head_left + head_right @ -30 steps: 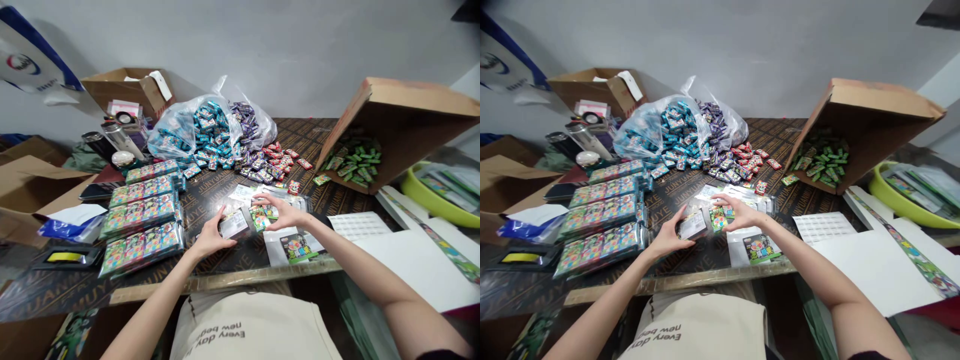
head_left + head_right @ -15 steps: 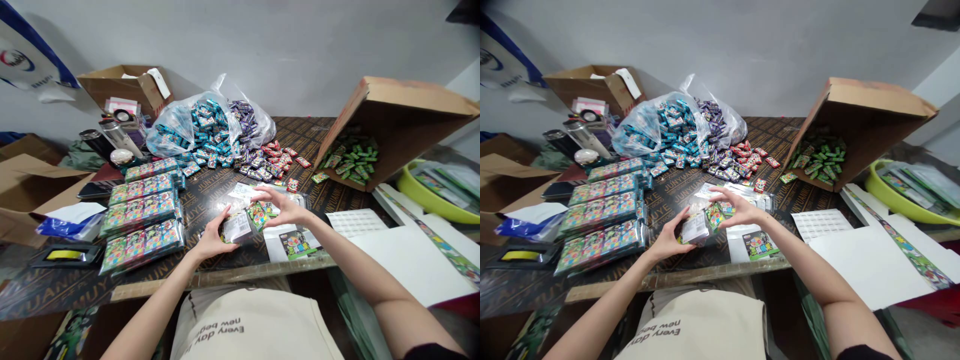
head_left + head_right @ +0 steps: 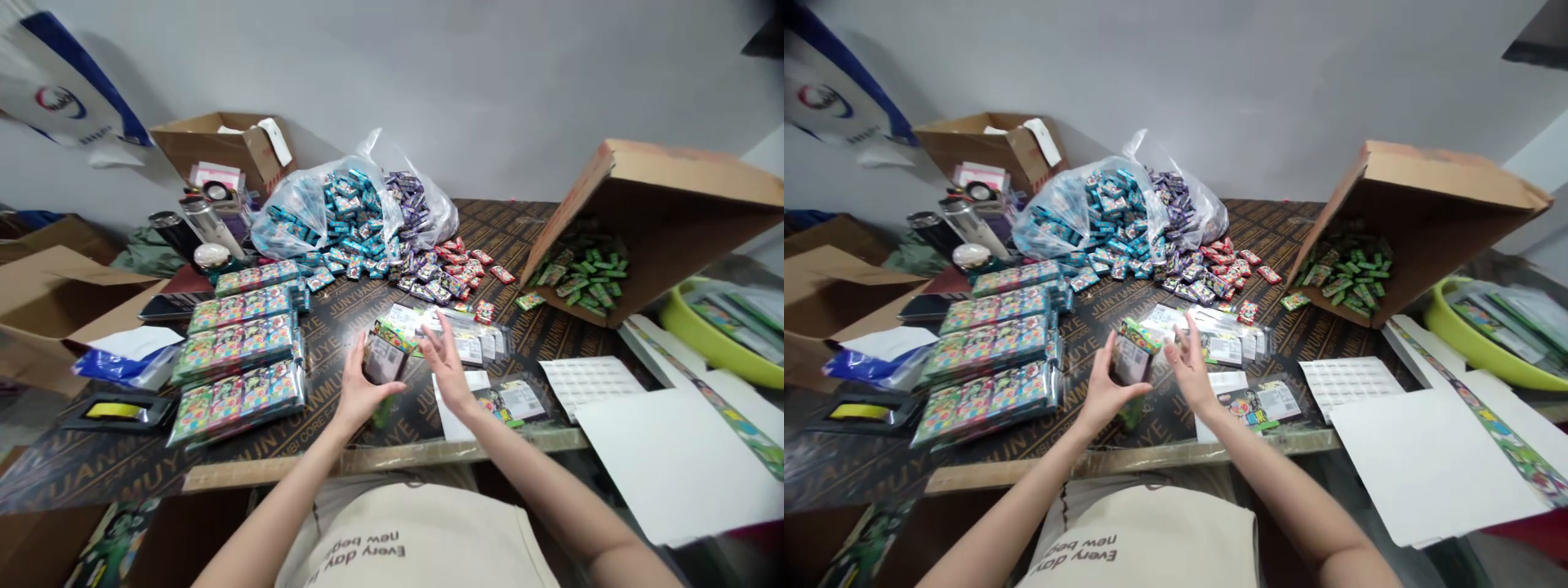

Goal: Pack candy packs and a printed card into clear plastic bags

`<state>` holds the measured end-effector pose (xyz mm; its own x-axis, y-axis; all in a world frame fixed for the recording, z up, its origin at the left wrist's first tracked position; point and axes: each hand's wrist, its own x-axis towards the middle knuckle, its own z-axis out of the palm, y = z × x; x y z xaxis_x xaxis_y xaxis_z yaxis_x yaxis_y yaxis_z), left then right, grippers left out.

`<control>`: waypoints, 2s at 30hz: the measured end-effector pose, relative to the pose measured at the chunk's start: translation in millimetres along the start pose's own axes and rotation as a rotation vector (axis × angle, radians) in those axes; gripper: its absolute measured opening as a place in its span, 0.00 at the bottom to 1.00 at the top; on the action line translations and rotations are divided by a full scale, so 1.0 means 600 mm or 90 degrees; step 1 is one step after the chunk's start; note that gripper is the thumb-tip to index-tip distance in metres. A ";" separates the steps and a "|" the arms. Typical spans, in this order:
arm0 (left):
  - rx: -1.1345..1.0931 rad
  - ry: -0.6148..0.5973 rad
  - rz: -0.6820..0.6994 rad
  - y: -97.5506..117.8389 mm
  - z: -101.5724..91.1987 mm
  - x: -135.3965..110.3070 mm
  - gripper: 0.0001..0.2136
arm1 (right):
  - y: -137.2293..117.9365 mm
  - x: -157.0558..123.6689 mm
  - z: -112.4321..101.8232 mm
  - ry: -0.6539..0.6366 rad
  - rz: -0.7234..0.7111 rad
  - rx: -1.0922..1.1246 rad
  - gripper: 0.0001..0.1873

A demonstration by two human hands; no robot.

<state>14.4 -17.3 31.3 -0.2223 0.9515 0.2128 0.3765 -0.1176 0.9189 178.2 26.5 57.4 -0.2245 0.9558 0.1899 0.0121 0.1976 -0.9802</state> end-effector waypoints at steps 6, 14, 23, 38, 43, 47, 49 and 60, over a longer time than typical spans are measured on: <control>-0.266 0.046 -0.165 -0.015 0.054 -0.020 0.19 | 0.019 0.031 0.068 0.232 0.180 0.218 0.19; -0.545 0.076 -0.358 -0.001 0.053 -0.007 0.19 | 0.017 0.021 0.058 0.189 0.253 0.341 0.11; -0.341 -0.037 -0.242 0.037 -0.005 0.049 0.07 | 0.027 0.010 0.017 0.092 0.234 0.265 0.12; -0.044 -0.257 -0.050 0.070 -0.041 0.090 0.07 | -0.006 0.016 -0.019 -0.026 0.088 0.052 0.06; 0.108 -0.258 0.160 0.082 -0.039 0.072 0.05 | -0.021 0.007 -0.030 -0.084 0.017 -0.041 0.07; 0.206 -0.272 0.257 0.078 -0.037 0.061 0.06 | 0.005 0.007 -0.068 -0.205 -0.036 -0.101 0.17; 0.256 -0.280 0.280 0.073 -0.037 0.060 0.08 | 0.044 0.010 -0.095 -0.143 -0.042 -0.201 0.18; 0.313 -0.260 0.338 0.059 -0.030 0.055 0.12 | 0.183 -0.011 -0.120 -0.102 -0.029 -0.572 0.03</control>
<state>4.4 5.0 76.6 0.4041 0.8443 0.3520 0.7107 -0.5321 0.4602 251.1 57.9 -47.5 -0.3751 0.9145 0.1518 0.7392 0.3939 -0.5463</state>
